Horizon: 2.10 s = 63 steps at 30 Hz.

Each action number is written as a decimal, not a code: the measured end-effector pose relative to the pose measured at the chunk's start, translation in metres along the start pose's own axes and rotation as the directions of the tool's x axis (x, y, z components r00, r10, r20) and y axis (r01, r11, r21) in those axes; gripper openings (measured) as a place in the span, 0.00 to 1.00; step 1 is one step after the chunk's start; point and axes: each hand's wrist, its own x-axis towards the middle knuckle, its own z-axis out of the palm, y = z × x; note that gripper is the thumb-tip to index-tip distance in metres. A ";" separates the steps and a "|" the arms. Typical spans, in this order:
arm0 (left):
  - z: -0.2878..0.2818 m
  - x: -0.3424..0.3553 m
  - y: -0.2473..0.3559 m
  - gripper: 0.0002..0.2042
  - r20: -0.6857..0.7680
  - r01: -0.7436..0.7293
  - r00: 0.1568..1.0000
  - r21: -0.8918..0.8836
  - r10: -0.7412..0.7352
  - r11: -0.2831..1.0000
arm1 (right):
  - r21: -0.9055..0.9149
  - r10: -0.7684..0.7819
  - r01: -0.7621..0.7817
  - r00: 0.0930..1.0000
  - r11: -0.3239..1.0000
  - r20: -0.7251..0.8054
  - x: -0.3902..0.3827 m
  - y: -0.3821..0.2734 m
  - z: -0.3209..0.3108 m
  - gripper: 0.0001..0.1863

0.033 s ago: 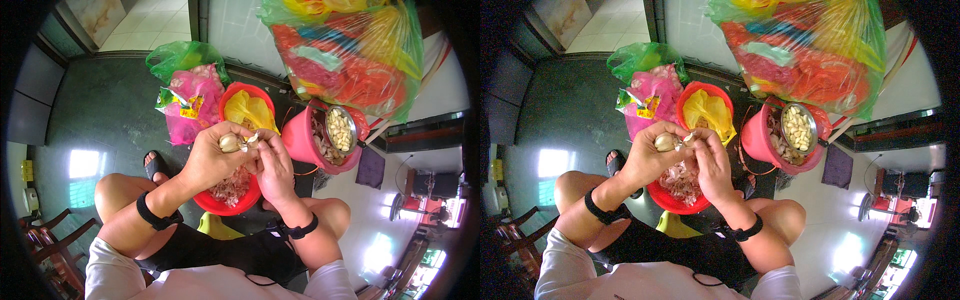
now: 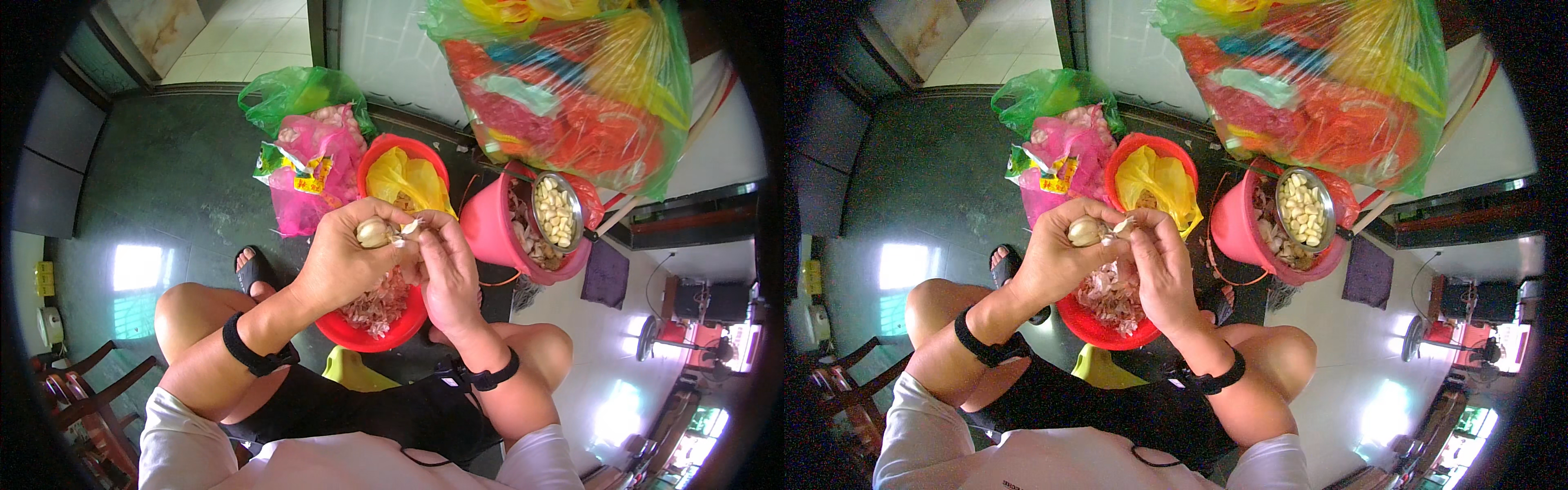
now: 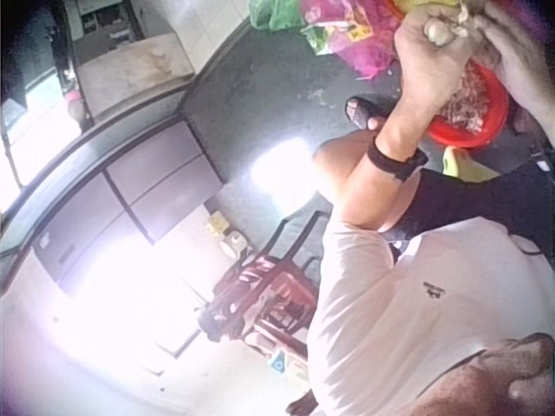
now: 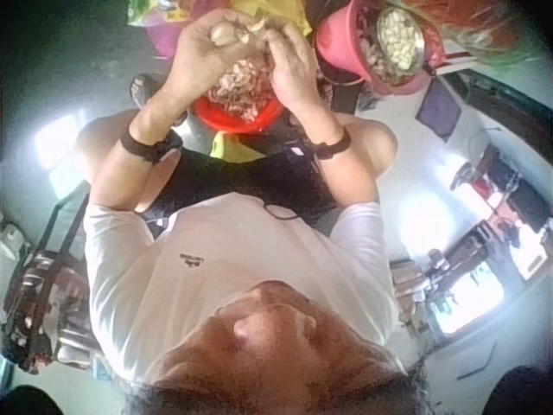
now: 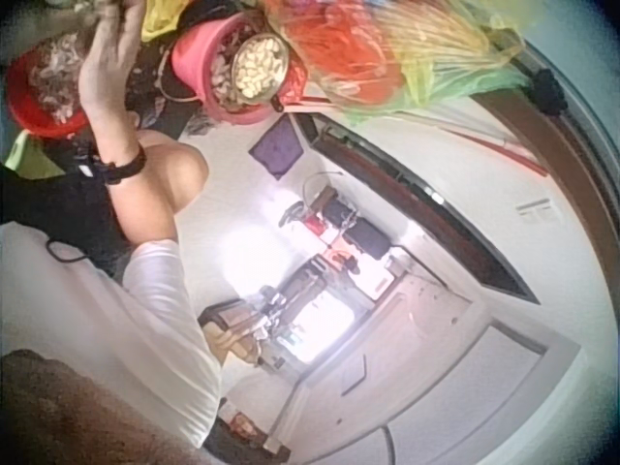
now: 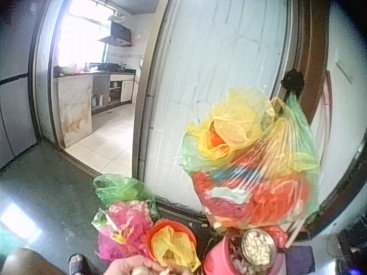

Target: The person peels garlic bulbs by hand over a red bowl, placing the peeled cloves into a pink bucket containing more garlic.

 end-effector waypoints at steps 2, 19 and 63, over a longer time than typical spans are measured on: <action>-0.001 0.000 0.001 0.13 -0.027 0.027 0.999 0.015 -0.026 1.000 | -0.115 -0.037 0.038 0.999 0.993 0.016 -0.003 -0.008 0.003 0.10; -0.003 -0.003 -0.002 0.14 -0.089 -0.032 0.993 0.434 0.078 0.900 | -0.306 0.084 -0.081 0.996 0.949 -0.001 0.008 -0.013 -0.011 0.12; -0.016 -0.016 -0.002 0.11 0.415 -0.515 0.828 0.829 0.377 0.218 | -0.826 -0.096 0.301 0.952 0.476 0.291 -0.004 -0.013 -0.008 0.06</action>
